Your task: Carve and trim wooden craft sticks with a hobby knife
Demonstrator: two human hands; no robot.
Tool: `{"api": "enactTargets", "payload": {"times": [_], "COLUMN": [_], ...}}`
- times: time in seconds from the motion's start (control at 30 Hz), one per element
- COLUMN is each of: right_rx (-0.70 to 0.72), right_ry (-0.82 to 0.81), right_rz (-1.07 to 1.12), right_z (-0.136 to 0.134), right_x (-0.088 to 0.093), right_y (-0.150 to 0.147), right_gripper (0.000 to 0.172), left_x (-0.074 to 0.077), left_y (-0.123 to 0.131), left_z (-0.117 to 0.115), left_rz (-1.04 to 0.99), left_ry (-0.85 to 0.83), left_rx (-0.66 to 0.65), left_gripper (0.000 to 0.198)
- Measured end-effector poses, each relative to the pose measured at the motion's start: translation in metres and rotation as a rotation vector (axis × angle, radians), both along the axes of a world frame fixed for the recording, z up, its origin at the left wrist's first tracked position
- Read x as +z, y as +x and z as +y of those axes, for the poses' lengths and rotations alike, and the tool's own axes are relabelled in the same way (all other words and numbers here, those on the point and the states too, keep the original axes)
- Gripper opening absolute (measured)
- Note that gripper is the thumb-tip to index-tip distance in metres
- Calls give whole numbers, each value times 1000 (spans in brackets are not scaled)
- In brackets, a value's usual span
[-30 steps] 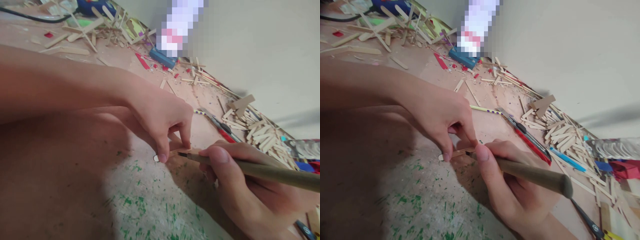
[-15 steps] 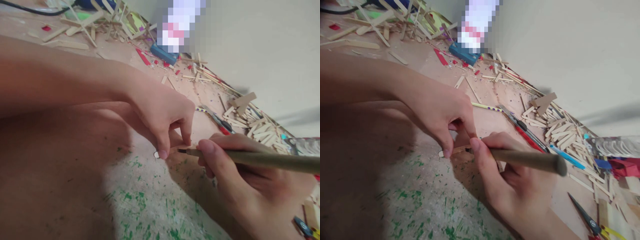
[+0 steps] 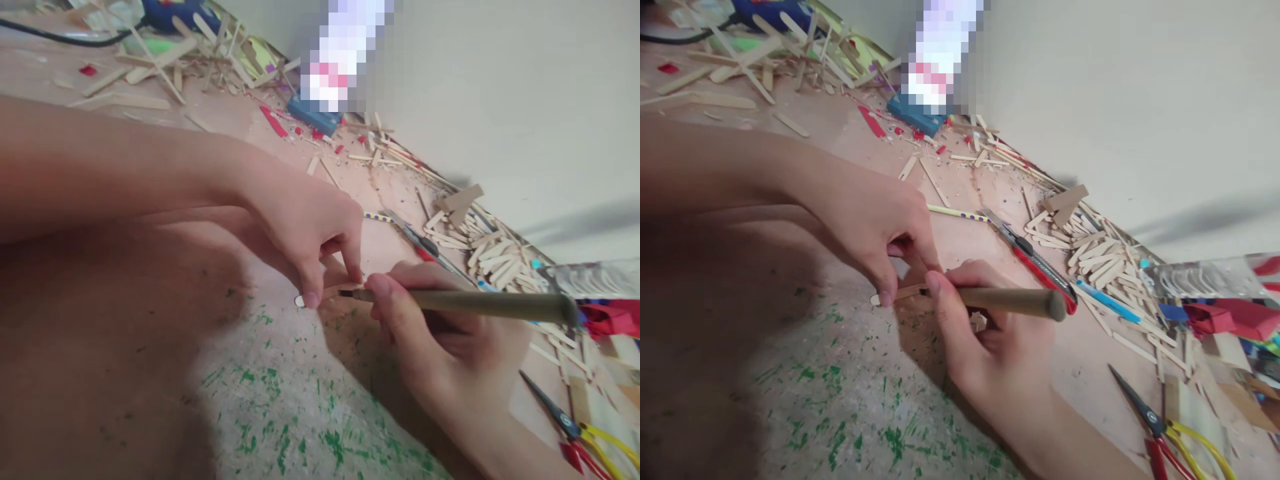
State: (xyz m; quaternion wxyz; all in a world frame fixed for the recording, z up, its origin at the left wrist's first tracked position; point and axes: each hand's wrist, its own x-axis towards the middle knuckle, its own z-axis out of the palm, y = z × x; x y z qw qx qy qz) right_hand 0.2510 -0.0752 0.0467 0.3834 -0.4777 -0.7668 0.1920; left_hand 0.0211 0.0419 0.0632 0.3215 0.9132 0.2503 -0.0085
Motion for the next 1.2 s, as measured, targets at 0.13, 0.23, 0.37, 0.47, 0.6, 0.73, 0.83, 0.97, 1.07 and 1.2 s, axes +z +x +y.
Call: {"api": "enactTargets", "payload": {"times": [0.13,0.23,0.37,0.47,0.6,0.73,0.83,0.97,1.07,1.2], "right_rx": [14,21,51,57,80,82,61,36,-6,-53], "right_ry": [-30,-67,-115,-144,-206,-203,-162,-121,-102,-90], "right_rz": [-40,-18,15,26,37,30,16,-10,-27,-8], "right_z": [4,6,7,8,10,12,16,23,30,33], "right_x": [8,12,11,10,12,13,11,11,13,12], "right_y": [0,-1,0,1,1,2,7,18,27,34], "right_gripper": [25,26,30,32,34,34,32,36,39,39], "left_x": [2,5,-7,-30,-61,-69,-63,-53,-49,-46], "left_y": [-2,-10,-28,-40,-41,-33,-26,-10,6,21], "left_z": [0,-1,-20,-51,-81,-75,-61,-48,-42,-37], "left_rz": [-76,-95,-158,-270,-456,-484,-471,-362,-315,-250], "left_ry": [-47,-45,16,100,214,331,408,405,408,441], "left_rx": [27,47,126,220,320,258,243,234,195,168], "left_gripper": [26,30,22,19,22,18,21,21,18,19]}}
